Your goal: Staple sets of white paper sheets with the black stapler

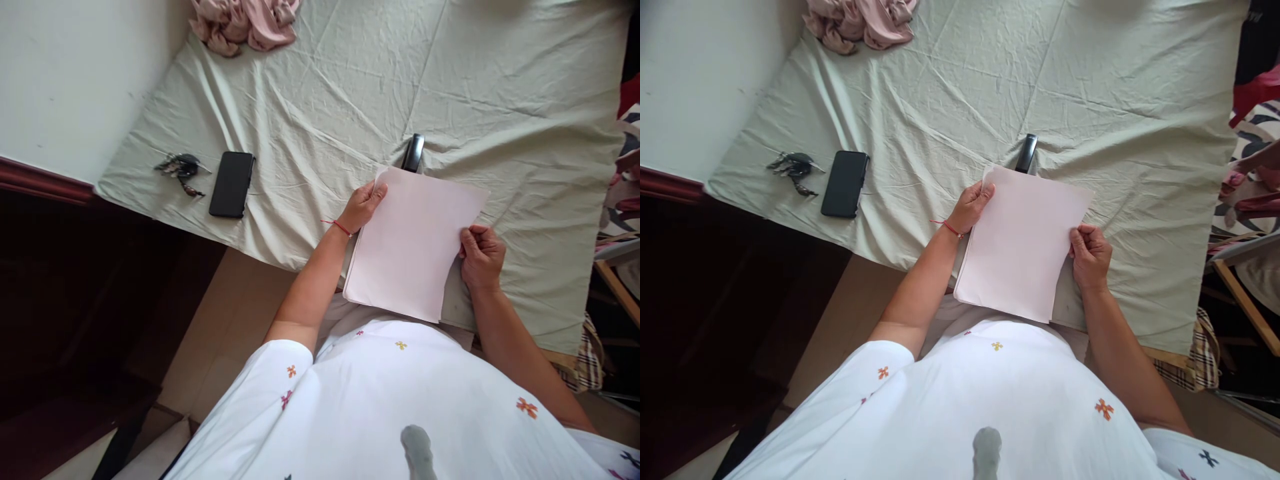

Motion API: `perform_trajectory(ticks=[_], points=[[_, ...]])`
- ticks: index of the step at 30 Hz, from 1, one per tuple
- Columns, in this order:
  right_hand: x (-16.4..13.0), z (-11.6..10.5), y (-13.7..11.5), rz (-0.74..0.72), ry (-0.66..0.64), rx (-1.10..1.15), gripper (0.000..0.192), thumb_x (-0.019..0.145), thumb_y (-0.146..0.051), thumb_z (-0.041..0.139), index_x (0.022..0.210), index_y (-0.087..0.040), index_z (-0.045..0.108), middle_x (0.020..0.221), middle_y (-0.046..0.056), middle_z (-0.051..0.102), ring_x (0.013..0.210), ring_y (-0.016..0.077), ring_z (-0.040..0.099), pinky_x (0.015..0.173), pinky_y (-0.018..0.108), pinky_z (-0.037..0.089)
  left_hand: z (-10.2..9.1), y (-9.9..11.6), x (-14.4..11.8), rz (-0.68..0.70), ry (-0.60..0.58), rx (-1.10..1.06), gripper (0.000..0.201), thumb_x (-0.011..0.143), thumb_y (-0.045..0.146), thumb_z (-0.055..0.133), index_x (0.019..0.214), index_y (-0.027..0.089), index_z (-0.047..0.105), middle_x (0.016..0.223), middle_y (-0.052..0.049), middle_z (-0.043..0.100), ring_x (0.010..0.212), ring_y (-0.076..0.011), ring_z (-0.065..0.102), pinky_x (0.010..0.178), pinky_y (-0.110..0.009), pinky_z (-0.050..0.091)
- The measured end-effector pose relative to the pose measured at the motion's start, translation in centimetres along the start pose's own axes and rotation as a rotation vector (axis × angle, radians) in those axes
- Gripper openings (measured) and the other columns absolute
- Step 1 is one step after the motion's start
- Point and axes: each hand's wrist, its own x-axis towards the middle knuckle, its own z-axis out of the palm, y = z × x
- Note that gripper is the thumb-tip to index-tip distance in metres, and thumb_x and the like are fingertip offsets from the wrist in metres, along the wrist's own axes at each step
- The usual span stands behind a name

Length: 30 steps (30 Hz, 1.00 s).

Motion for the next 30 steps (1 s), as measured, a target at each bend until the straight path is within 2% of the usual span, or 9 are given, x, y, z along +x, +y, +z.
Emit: perform_trajectory(ticks=[4, 9, 12, 14, 17, 21, 23, 27, 30], points=[[-0.2, 0.3, -0.2, -0.016, -0.008, -0.032, 0.040, 0.082, -0.060, 0.084, 0.092, -0.024, 0.070, 0.066, -0.006, 0.053, 0.053, 0.0092, 0.043, 0.048, 0.025, 0.039, -0.1, 0.6, -0.2, -0.015, -0.036, 0.044, 0.066, 0.083, 0.086, 0.068, 0.095, 0.021, 0.074, 0.089, -0.004, 0.075, 0.091, -0.0219, 0.070, 0.087, -0.038, 0.059], [-0.4, 0.8, -0.8, -0.059, -0.011, -0.113, 0.044, 0.085, -0.055, 0.083, 0.115, -0.025, 0.070, 0.101, 0.001, 0.067, 0.086, 0.0144, 0.062, 0.075, 0.030, 0.056, 0.0, 0.6, -0.2, -0.073, -0.041, -0.088, 0.064, 0.086, 0.082, 0.068, 0.108, 0.022, 0.075, 0.103, -0.006, 0.081, 0.100, -0.0242, 0.075, 0.091, -0.040, 0.062], [-0.4, 1.0, -1.1, -0.038, -0.021, -0.089, 0.050, 0.088, -0.057, 0.079, 0.127, -0.028, 0.065, 0.121, 0.004, 0.068, 0.104, 0.0166, 0.066, 0.093, 0.035, 0.057, 0.0, 0.2, -0.1, -0.102, -0.022, -0.187, 0.056, 0.090, 0.075, 0.069, 0.111, 0.023, 0.075, 0.107, -0.006, 0.081, 0.107, -0.0271, 0.077, 0.095, -0.045, 0.063], [-0.5, 1.3, -1.3, 0.008, -0.049, -0.033, 0.055, 0.089, -0.059, 0.077, 0.132, -0.029, 0.062, 0.123, 0.005, 0.070, 0.107, 0.0176, 0.068, 0.100, 0.039, 0.057, 0.0, -0.1, 0.0, -0.122, 0.012, -0.235, 0.051, 0.092, 0.071, 0.070, 0.113, 0.024, 0.075, 0.110, -0.005, 0.082, 0.111, -0.0281, 0.077, 0.099, -0.047, 0.063], [-1.1, 2.0, -1.8, 0.075, -0.110, 0.012, 0.057, 0.089, -0.063, 0.076, 0.133, -0.029, 0.062, 0.115, 0.005, 0.074, 0.103, 0.0209, 0.072, 0.097, 0.043, 0.060, 0.2, -0.4, 0.0, -0.156, 0.051, -0.274, 0.047, 0.095, 0.066, 0.070, 0.116, 0.024, 0.073, 0.113, -0.004, 0.081, 0.117, -0.0282, 0.076, 0.103, -0.050, 0.062], [-2.2, 3.3, -3.2, 0.112, -0.147, 0.085, 0.044, 0.086, -0.061, 0.081, 0.116, -0.031, 0.069, 0.123, 0.005, 0.076, 0.117, 0.0228, 0.071, 0.104, 0.044, 0.060, 0.4, -0.4, 0.0, -0.138, 0.080, -0.281, 0.042, 0.098, 0.058, 0.068, 0.117, 0.020, 0.073, 0.117, -0.006, 0.080, 0.126, -0.0284, 0.074, 0.111, -0.051, 0.059], [-2.6, 3.5, -3.9, 0.157, -0.170, 0.132, 0.042, 0.085, -0.060, 0.082, 0.112, -0.031, 0.070, 0.121, 0.004, 0.078, 0.116, 0.0231, 0.072, 0.101, 0.044, 0.062, 0.3, -0.3, 0.1, -0.130, 0.112, -0.299, 0.040, 0.100, 0.055, 0.067, 0.118, 0.019, 0.073, 0.118, -0.006, 0.080, 0.129, -0.0286, 0.072, 0.113, -0.051, 0.057], [-3.1, 2.9, -4.5, 0.334, -0.261, 0.189, 0.046, 0.074, -0.058, 0.091, 0.104, -0.027, 0.075, 0.097, 0.003, 0.080, 0.095, 0.0244, 0.076, 0.083, 0.043, 0.066, 0.4, 0.4, 0.2, -0.135, 0.136, -0.338, 0.041, 0.102, 0.055, 0.062, 0.121, 0.019, 0.072, 0.121, -0.008, 0.079, 0.136, -0.0295, 0.069, 0.113, -0.051, 0.058], [-3.0, 2.2, -4.9, 0.320, -0.217, 0.166, 0.044, 0.071, -0.058, 0.094, 0.096, -0.026, 0.078, 0.086, 0.001, 0.078, 0.079, 0.0216, 0.073, 0.077, 0.041, 0.065, 0.5, 1.7, -0.3, -0.136, 0.103, -0.309, 0.046, 0.102, 0.062, 0.060, 0.120, 0.021, 0.072, 0.122, -0.010, 0.079, 0.136, -0.0296, 0.069, 0.111, -0.051, 0.061]])
